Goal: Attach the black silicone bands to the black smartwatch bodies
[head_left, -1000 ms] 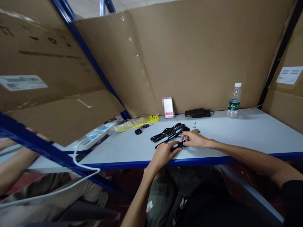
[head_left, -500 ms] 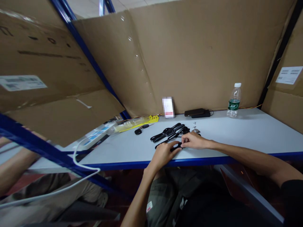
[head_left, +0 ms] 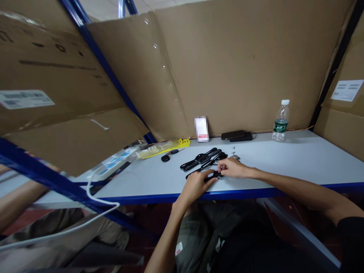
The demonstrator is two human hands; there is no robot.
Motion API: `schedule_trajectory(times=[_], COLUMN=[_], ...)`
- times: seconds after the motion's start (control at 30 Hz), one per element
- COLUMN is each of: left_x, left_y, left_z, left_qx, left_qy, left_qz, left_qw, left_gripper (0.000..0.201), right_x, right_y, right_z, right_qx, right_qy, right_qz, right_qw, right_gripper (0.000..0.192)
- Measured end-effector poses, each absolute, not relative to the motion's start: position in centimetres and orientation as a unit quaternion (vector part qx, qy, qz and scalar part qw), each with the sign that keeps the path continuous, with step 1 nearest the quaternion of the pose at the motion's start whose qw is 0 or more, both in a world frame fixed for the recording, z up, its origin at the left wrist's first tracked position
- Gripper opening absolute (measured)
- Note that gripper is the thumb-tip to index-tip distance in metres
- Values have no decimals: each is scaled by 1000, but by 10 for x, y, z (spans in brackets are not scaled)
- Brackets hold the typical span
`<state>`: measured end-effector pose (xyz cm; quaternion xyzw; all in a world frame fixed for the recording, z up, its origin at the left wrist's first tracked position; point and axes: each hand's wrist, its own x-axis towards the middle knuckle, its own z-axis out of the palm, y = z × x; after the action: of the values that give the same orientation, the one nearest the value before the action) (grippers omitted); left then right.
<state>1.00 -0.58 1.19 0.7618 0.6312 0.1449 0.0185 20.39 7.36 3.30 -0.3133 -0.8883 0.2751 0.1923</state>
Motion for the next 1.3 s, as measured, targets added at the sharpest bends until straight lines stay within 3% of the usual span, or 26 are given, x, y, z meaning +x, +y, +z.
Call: schedule_trajectory(times=[0.13,0.27,0.47,0.73,0.83,0.97,1.07,1.2,1.3], left_x=[10,12,12,11,12,12,13,13,12], left_y=[-6,-7,-7,-5,-5,-5,-6,-6,-5], left_z=[13,15,15,12,12,12,13,14,13], left_qx=[766,767,759,756,754,750,750,752,756], left_qy=[625,625,635,640,642,645,646,643,638], left_qz=[148,142,140,138,140,145,144,143,146], left_qw=[17,22,25,17,16,21,20,17,22], left_gripper=[35,34,38,35,36,37,37,36,33], right_x=[209,216,219,217,217,216,219,228,233], right_y=[74,76,76,67,70,89,110,131,139], right_z=[36,42,36,40,43,38,32,28,31], right_qx=[-278,-211,-167,-151,-165,-256,-355,-409,-393], right_qy=[-914,-951,-972,-980,-974,-921,-859,-787,-792], right_qz=[247,194,90,-76,-50,67,167,307,258], right_qw=[165,114,139,101,144,287,328,346,389], right_gripper=[11,25,14,27,25,16,1,28,29])
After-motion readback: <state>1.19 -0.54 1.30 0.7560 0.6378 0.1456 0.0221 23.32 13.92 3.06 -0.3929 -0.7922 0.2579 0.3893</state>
